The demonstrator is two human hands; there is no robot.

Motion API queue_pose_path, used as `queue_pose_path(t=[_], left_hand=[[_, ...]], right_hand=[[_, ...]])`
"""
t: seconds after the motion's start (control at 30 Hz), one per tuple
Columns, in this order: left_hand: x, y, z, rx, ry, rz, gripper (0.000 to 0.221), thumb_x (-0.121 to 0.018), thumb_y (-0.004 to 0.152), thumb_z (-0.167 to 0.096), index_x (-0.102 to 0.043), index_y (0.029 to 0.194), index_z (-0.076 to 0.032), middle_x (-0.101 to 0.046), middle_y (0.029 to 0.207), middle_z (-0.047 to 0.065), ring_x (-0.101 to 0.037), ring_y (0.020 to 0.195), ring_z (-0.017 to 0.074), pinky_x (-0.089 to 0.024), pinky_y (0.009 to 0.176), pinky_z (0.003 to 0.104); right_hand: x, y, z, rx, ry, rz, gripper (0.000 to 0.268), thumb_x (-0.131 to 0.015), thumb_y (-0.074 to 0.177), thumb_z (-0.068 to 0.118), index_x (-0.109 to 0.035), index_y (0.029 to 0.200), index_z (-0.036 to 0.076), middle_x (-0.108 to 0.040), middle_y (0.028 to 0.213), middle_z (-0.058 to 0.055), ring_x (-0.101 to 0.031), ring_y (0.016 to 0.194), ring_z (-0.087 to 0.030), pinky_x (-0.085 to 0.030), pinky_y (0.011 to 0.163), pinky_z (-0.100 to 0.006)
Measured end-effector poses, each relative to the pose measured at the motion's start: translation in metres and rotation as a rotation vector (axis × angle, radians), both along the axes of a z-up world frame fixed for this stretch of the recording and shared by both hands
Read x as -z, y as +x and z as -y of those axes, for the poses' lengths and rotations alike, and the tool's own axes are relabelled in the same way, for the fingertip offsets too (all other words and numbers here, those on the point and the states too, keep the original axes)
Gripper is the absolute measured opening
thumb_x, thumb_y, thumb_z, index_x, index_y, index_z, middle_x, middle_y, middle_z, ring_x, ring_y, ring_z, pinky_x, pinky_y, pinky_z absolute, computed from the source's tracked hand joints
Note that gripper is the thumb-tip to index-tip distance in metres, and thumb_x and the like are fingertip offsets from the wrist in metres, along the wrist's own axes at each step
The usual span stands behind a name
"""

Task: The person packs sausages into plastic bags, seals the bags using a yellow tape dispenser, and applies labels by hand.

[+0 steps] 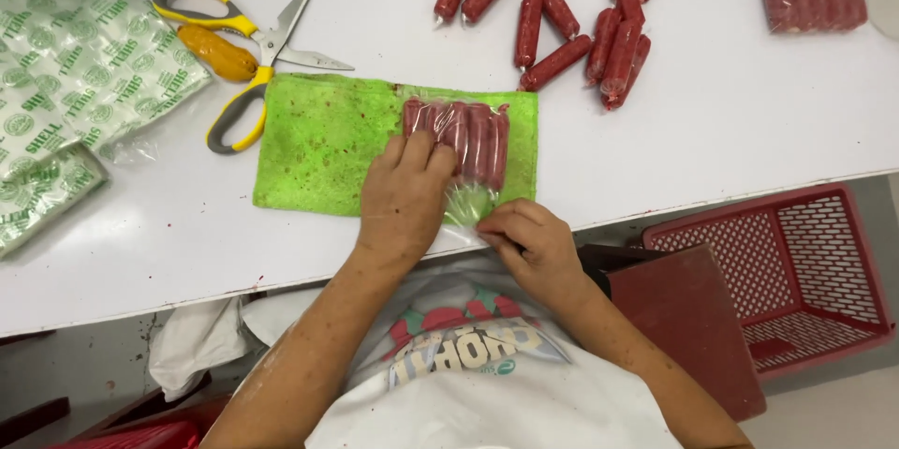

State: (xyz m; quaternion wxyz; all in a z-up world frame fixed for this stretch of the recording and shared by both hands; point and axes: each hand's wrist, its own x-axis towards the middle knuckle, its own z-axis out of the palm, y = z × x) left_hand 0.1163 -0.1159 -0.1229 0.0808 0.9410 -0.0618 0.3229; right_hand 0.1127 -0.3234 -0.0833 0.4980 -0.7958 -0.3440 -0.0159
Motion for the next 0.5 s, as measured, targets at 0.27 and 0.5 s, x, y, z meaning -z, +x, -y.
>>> queue_pose_path(t=[0.27, 0.5], left_hand=[[-0.055, 0.007, 0.012, 0.024, -0.015, -0.095, 0.040, -0.073, 0.078, -0.049, -0.056, 0.082, -0.013, -0.051, 0.092, 0.005, -0.059, 0.087, 0.0312, -0.050, 0.060, 0.041], [-0.049, -0.016, -0.029, 0.188, -0.120, 0.031, 0.013, -0.070, 0.093, -0.025, -0.067, 0.097, -0.012, -0.067, 0.108, 0.010, -0.067, 0.095, 0.0322, -0.054, 0.077, 0.040]], right_hand=[[-0.011, 0.002, -0.018, -0.055, 0.163, -0.184, 0.005, -0.076, 0.086, 0.006, -0.078, 0.089, 0.009, -0.071, 0.082, -0.009, -0.070, 0.073, -0.027, -0.057, 0.070, -0.038], [-0.050, 0.039, -0.042, -0.464, 0.199, 0.109, 0.027, -0.053, 0.103, 0.023, -0.071, 0.109, 0.002, -0.071, 0.103, -0.020, -0.070, 0.101, -0.043, -0.057, 0.085, -0.052]])
